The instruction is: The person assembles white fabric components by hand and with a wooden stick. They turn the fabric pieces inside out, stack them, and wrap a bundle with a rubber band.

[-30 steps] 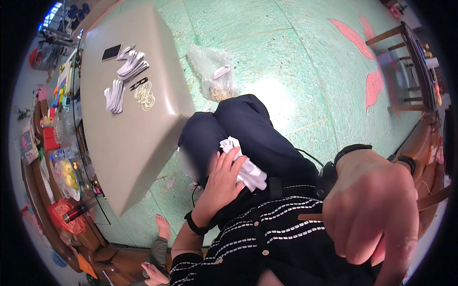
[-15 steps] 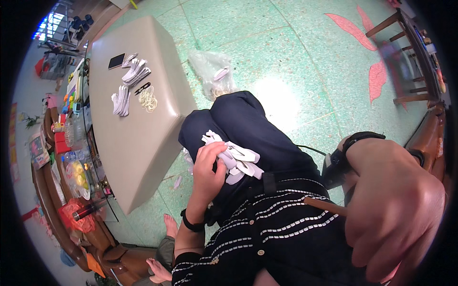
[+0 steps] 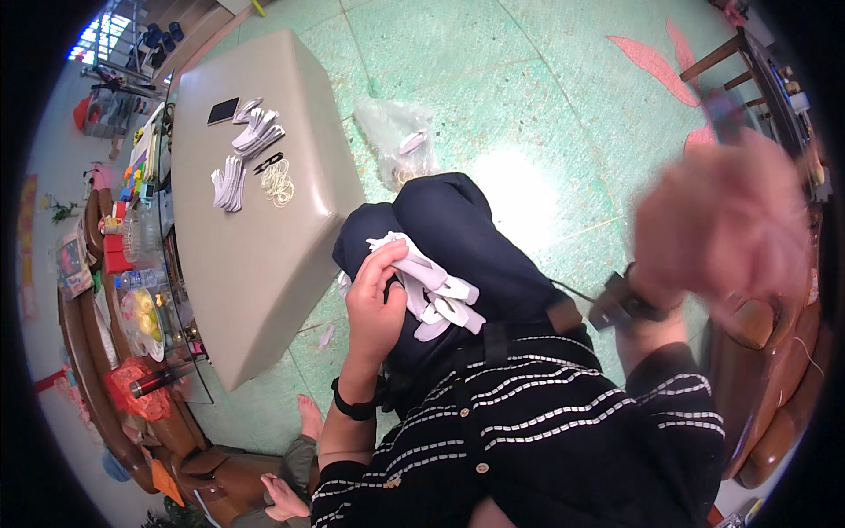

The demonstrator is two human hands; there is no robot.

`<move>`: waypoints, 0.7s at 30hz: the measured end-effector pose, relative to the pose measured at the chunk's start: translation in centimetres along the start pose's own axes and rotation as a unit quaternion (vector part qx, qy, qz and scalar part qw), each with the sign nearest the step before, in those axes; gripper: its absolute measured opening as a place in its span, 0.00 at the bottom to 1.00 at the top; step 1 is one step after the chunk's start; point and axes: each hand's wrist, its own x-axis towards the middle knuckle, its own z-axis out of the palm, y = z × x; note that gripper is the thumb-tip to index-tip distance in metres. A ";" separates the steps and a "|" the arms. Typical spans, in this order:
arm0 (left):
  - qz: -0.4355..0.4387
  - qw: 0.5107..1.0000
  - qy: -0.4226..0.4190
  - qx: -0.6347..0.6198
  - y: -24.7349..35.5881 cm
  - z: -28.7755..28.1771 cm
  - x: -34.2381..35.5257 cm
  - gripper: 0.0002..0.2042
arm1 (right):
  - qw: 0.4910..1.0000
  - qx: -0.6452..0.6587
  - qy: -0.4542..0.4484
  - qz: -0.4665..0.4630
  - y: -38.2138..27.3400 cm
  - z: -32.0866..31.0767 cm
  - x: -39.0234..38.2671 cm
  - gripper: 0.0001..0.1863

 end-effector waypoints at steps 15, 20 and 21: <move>-0.116 0.981 0.019 0.153 1.4 1.4 1.4 0.16 | 0.604 -0.754 -0.001 0.260 10.8 -9.6 -3.2 0.07; -0.046 0.996 0.071 0.027 -0.6 0.7 1.9 0.09 | 0.617 -0.755 -0.077 0.209 11.4 -9.5 -3.2 0.07; -0.060 0.995 0.077 -0.012 -0.5 0.7 1.9 0.09 | 0.623 -0.750 -0.073 0.209 11.4 -9.2 -3.1 0.07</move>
